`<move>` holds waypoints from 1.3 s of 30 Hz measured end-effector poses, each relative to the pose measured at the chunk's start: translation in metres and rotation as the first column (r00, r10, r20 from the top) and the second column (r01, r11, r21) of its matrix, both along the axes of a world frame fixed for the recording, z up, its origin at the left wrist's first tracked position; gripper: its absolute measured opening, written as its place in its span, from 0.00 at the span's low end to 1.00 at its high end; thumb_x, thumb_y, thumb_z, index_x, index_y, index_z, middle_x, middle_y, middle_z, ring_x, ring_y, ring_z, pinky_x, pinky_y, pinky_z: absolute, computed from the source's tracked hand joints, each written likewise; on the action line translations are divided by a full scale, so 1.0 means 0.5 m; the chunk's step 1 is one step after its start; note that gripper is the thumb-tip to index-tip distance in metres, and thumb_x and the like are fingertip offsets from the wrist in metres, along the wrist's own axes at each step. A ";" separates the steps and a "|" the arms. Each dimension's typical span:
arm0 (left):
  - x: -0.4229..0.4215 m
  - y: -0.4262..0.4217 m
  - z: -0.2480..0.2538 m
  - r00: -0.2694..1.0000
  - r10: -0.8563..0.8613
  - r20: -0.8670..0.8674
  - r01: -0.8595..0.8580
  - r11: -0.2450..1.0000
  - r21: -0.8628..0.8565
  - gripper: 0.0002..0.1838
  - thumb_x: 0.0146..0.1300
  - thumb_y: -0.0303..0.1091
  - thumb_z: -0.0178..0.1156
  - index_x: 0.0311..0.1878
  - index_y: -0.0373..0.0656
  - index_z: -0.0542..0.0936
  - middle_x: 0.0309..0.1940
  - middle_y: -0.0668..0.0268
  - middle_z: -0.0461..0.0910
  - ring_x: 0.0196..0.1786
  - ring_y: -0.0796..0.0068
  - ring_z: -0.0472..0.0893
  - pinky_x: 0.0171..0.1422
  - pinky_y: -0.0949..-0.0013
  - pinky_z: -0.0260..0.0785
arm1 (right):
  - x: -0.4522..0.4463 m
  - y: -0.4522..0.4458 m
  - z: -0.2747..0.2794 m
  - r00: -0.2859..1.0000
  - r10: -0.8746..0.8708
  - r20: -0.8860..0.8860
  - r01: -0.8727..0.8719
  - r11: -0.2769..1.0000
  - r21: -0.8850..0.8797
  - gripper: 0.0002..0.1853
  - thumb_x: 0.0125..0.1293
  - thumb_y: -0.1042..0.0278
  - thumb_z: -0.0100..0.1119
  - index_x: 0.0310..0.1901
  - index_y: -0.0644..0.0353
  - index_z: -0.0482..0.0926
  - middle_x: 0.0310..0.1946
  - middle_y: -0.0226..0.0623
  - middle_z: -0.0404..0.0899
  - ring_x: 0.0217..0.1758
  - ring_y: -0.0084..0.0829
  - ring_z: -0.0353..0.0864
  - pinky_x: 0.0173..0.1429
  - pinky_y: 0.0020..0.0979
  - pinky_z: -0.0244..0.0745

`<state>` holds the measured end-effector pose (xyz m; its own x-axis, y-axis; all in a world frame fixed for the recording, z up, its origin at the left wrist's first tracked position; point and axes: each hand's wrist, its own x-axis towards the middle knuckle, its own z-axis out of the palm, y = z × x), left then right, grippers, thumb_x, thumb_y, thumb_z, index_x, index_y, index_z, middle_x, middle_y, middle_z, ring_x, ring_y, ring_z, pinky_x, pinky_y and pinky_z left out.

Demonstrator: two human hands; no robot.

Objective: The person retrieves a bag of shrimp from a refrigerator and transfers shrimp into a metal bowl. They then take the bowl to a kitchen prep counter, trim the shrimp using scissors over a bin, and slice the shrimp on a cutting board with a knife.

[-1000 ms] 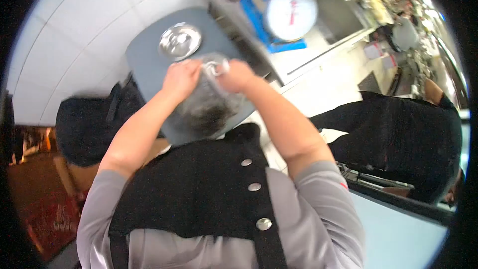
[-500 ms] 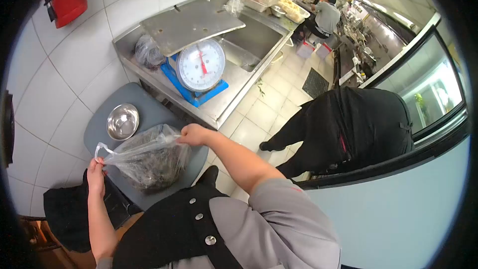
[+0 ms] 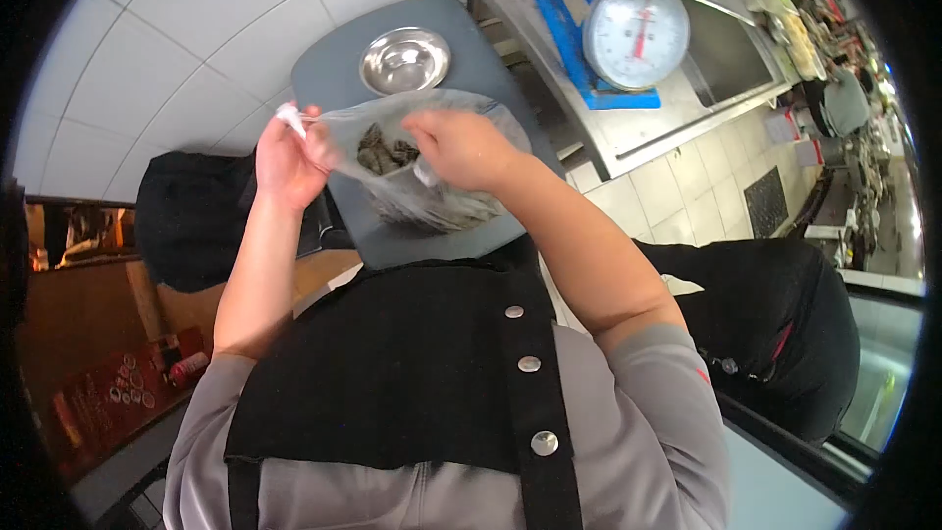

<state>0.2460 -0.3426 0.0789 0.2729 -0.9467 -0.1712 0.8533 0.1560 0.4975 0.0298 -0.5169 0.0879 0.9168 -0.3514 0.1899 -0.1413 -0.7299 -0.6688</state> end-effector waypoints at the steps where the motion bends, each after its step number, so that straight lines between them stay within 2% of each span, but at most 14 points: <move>1: 0.003 0.007 0.003 0.999 0.030 0.014 -0.032 0.990 0.139 0.19 0.76 0.48 0.45 0.45 0.43 0.78 0.20 0.72 0.67 0.18 0.78 0.60 0.25 0.70 0.52 | 0.003 0.007 -0.008 0.989 0.015 -0.150 -0.021 0.999 -0.033 0.12 0.72 0.62 0.56 0.49 0.58 0.83 0.42 0.47 0.86 0.47 0.50 0.85 0.51 0.47 0.79; 6: -0.005 0.076 0.021 0.967 0.173 0.186 -0.231 0.904 0.361 0.20 0.72 0.50 0.49 0.50 0.42 0.77 0.20 0.73 0.63 0.18 0.81 0.58 0.24 0.72 0.50 | -0.052 0.011 -0.007 0.590 0.025 -0.807 -0.303 0.934 -0.192 0.22 0.66 0.50 0.61 0.52 0.58 0.81 0.40 0.48 0.85 0.48 0.51 0.85 0.53 0.49 0.79; 10: -0.006 0.110 -0.004 0.894 0.135 0.427 -0.359 0.788 0.500 0.20 0.70 0.48 0.57 0.55 0.43 0.75 0.26 0.71 0.70 0.24 0.79 0.66 0.31 0.72 0.59 | -0.110 -0.006 -0.020 0.740 -0.114 -0.663 -0.160 0.928 -0.337 0.37 0.58 0.43 0.69 0.64 0.56 0.74 0.55 0.50 0.79 0.61 0.50 0.79 0.61 0.49 0.76; 13: -0.038 0.080 -0.019 0.410 -0.108 0.906 -0.682 0.623 0.383 0.18 0.68 0.41 0.64 0.54 0.39 0.79 0.36 0.65 0.79 0.37 0.70 0.77 0.49 0.69 0.72 | -0.103 -0.009 -0.013 0.754 -0.201 -0.626 -0.124 0.892 -0.436 0.48 0.55 0.43 0.73 0.74 0.53 0.64 0.63 0.48 0.73 0.67 0.49 0.74 0.64 0.51 0.72; 14: -0.048 0.075 -0.015 -0.212 -0.205 0.956 -0.776 0.629 -0.038 0.18 0.69 0.39 0.63 0.56 0.38 0.78 0.38 0.62 0.81 0.40 0.68 0.79 0.53 0.67 0.73 | -0.101 -0.010 -0.017 0.794 -0.190 -0.578 -0.107 0.892 -0.440 0.45 0.54 0.44 0.73 0.71 0.53 0.67 0.61 0.47 0.74 0.66 0.48 0.75 0.64 0.50 0.73; 16: -0.097 0.041 0.067 -0.361 0.032 0.932 -0.651 0.707 -0.277 0.13 0.71 0.34 0.61 0.54 0.39 0.79 0.39 0.61 0.83 0.44 0.69 0.81 0.54 0.66 0.73 | -0.098 -0.013 -0.023 0.864 -0.169 -0.474 -0.072 0.891 -0.449 0.40 0.53 0.46 0.74 0.66 0.54 0.74 0.58 0.45 0.78 0.64 0.45 0.77 0.64 0.49 0.73; 18: -0.140 0.011 0.094 0.055 0.115 0.992 -0.355 0.931 -0.088 0.09 0.71 0.29 0.58 0.51 0.39 0.81 0.41 0.61 0.85 0.46 0.67 0.83 0.55 0.63 0.74 | -0.088 -0.027 -0.041 0.841 -0.119 -0.528 -0.125 0.906 -0.404 0.34 0.53 0.48 0.74 0.60 0.54 0.78 0.51 0.43 0.82 0.60 0.44 0.80 0.62 0.50 0.74; 19: -0.156 -0.001 0.116 0.120 -0.084 0.989 -0.140 0.985 0.101 0.10 0.74 0.29 0.55 0.52 0.39 0.81 0.43 0.59 0.85 0.48 0.70 0.83 0.57 0.67 0.73 | -0.083 -0.029 -0.042 0.828 -0.092 -0.554 -0.152 0.913 -0.379 0.31 0.53 0.49 0.74 0.57 0.54 0.80 0.48 0.42 0.84 0.58 0.43 0.82 0.61 0.50 0.74; 22: -0.155 -0.053 0.052 -0.395 -0.491 0.776 -0.101 0.863 0.494 0.17 0.70 0.39 0.62 0.58 0.41 0.80 0.52 0.53 0.84 0.53 0.56 0.85 0.60 0.59 0.75 | -0.081 -0.029 -0.007 0.638 -0.038 -0.770 -0.293 0.912 -0.288 0.23 0.56 0.51 0.71 0.50 0.55 0.83 0.43 0.42 0.86 0.55 0.44 0.84 0.62 0.50 0.74; 25: -0.141 -0.040 0.015 -0.623 -0.710 0.328 -0.365 0.634 0.682 0.40 0.59 0.47 0.72 0.73 0.46 0.69 0.72 0.48 0.68 0.60 0.49 0.82 0.62 0.54 0.75 | -0.120 -0.048 -0.011 0.495 -0.058 -0.867 -0.379 0.884 -0.276 0.22 0.54 0.53 0.72 0.49 0.55 0.84 0.46 0.44 0.86 0.53 0.45 0.85 0.57 0.48 0.78; 29: -0.104 -0.034 0.050 -0.650 -0.754 0.096 -0.521 0.534 0.666 0.70 0.39 0.55 0.83 0.83 0.55 0.48 0.84 0.51 0.35 0.62 0.54 0.80 0.65 0.48 0.71 | -0.137 -0.069 0.020 0.705 -0.182 -0.685 -0.191 0.882 -0.431 0.20 0.54 0.59 0.72 0.47 0.56 0.83 0.42 0.46 0.83 0.50 0.47 0.85 0.54 0.44 0.81; 33: -0.049 -0.062 0.063 -0.630 -0.765 0.137 -0.657 0.618 0.432 0.64 0.43 0.52 0.81 0.82 0.58 0.54 0.83 0.52 0.45 0.67 0.51 0.74 0.69 0.45 0.68 | -0.059 -0.080 0.029 0.982 -0.162 -0.100 0.113 0.919 -0.377 0.09 0.65 0.65 0.60 0.43 0.58 0.81 0.44 0.48 0.81 0.47 0.50 0.83 0.51 0.48 0.79; 36: -0.046 -0.065 0.034 -0.727 -0.547 0.415 -0.553 0.825 0.117 0.54 0.52 0.48 0.77 0.80 0.56 0.59 0.80 0.53 0.55 0.69 0.51 0.72 0.71 0.46 0.66 | -0.002 -0.054 -0.011 0.960 0.164 -0.225 -0.162 0.986 0.029 0.10 0.67 0.64 0.57 0.45 0.57 0.82 0.46 0.49 0.80 0.49 0.51 0.82 0.53 0.48 0.77; 39: -0.045 -0.081 -0.002 -0.648 -0.642 0.410 -0.612 0.759 0.221 0.42 0.57 0.43 0.72 0.75 0.53 0.66 0.73 0.53 0.66 0.69 0.51 0.72 0.71 0.48 0.66 | 0.044 -0.044 -0.089 0.914 0.191 -0.358 -0.225 0.973 -0.055 0.14 0.67 0.65 0.57 0.51 0.58 0.81 0.48 0.49 0.81 0.53 0.51 0.81 0.58 0.46 0.76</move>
